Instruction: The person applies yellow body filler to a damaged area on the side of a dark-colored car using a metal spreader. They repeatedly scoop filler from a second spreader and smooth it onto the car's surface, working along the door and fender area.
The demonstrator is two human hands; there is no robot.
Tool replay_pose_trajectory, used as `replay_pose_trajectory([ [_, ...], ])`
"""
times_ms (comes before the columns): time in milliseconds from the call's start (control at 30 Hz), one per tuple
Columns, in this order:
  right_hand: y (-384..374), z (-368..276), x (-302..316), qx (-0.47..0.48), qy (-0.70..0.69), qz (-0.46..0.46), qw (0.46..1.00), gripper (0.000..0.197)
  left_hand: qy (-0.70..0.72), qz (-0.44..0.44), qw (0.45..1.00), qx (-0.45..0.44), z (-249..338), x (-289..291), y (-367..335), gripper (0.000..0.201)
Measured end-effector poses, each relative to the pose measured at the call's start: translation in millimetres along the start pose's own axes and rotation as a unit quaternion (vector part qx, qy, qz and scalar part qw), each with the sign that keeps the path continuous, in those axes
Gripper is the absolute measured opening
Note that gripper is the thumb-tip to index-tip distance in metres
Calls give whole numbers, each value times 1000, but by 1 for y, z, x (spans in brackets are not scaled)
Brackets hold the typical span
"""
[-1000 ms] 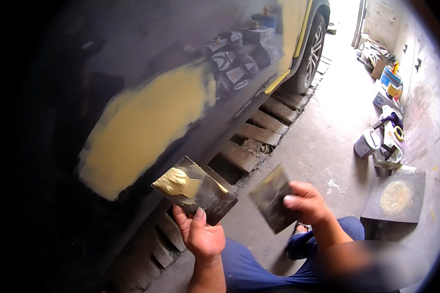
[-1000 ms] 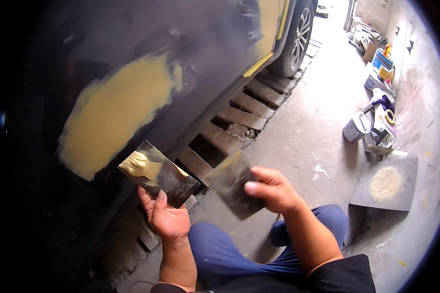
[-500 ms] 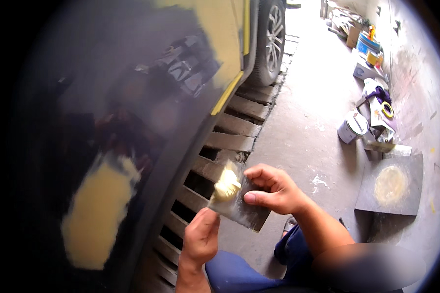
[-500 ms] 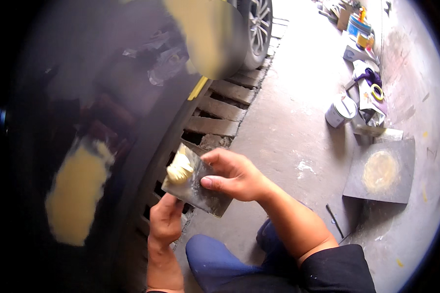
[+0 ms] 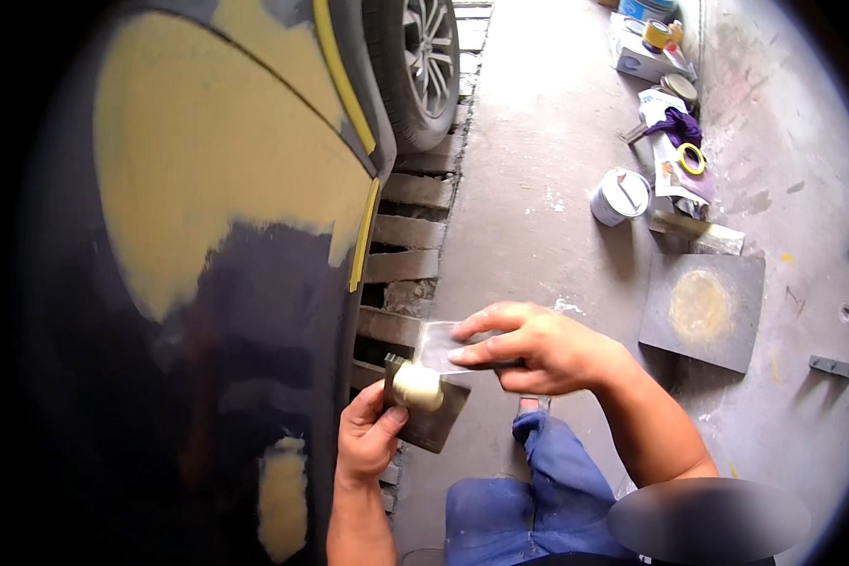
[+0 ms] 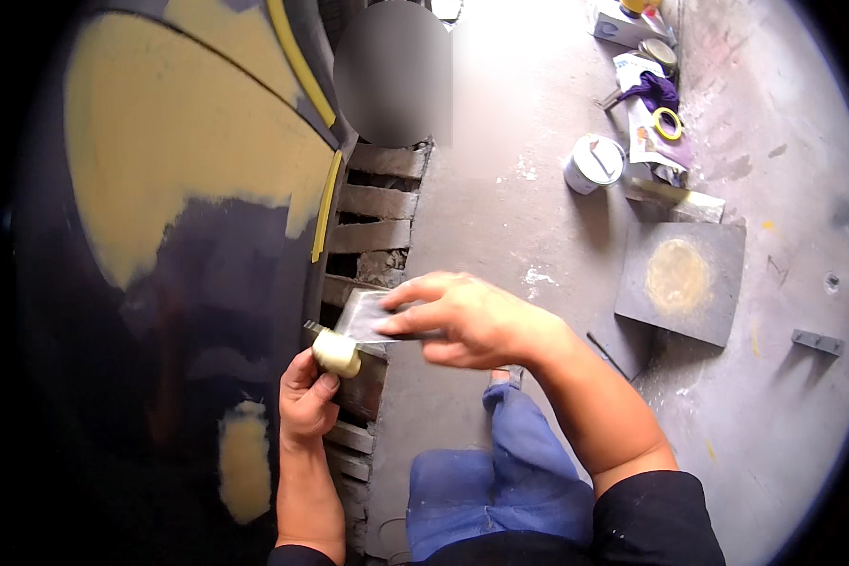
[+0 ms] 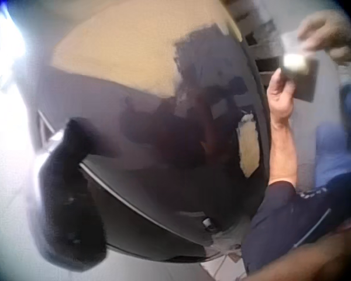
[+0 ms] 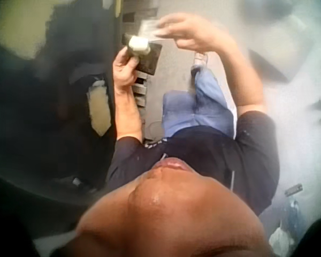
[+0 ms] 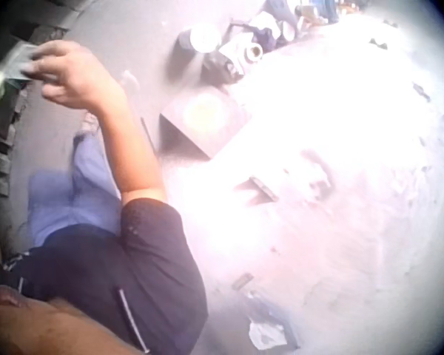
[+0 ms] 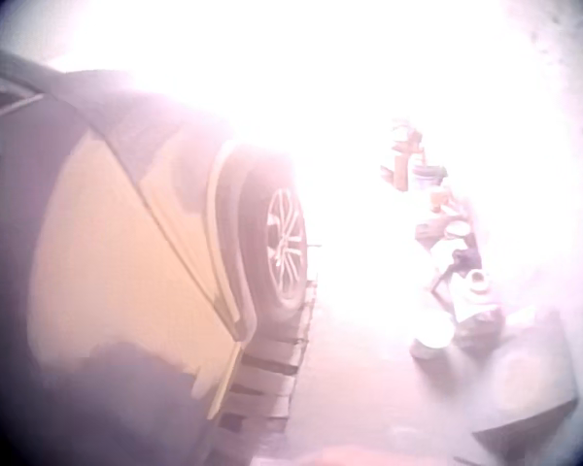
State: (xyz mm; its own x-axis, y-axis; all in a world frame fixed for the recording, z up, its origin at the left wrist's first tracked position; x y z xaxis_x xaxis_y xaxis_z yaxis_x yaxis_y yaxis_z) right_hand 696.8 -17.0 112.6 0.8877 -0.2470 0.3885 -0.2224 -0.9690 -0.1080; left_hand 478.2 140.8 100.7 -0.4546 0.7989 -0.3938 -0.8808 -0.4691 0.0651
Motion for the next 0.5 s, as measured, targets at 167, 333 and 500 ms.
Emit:
replay_pose_trajectory([
  [167,6,-23,47,-82,122,251,957,40,4,67,998,-18,36,-54,-44,43],
  [333,-16,-71,51,-33,229,270,934,46,5,91,996,-2,52,-78,-67,45],
  [500,-39,-57,40,-39,233,188,953,42,-145,88,984,-54,67,-77,-88,43],
])
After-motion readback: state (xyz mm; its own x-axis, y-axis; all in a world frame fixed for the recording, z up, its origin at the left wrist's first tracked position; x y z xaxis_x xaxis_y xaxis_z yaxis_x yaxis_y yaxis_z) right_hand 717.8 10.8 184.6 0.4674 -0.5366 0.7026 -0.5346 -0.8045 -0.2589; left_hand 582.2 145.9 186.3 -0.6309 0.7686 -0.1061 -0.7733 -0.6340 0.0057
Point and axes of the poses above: each hand's wrist, its own y-axis away from the middle knuckle, its own x-axis out of the back of the hand, z = x × y, the point moved 2 cm from there along -y, towards the middle knuckle, and after that the axes turned 7 degrees about -x, right-handed, at the moved point
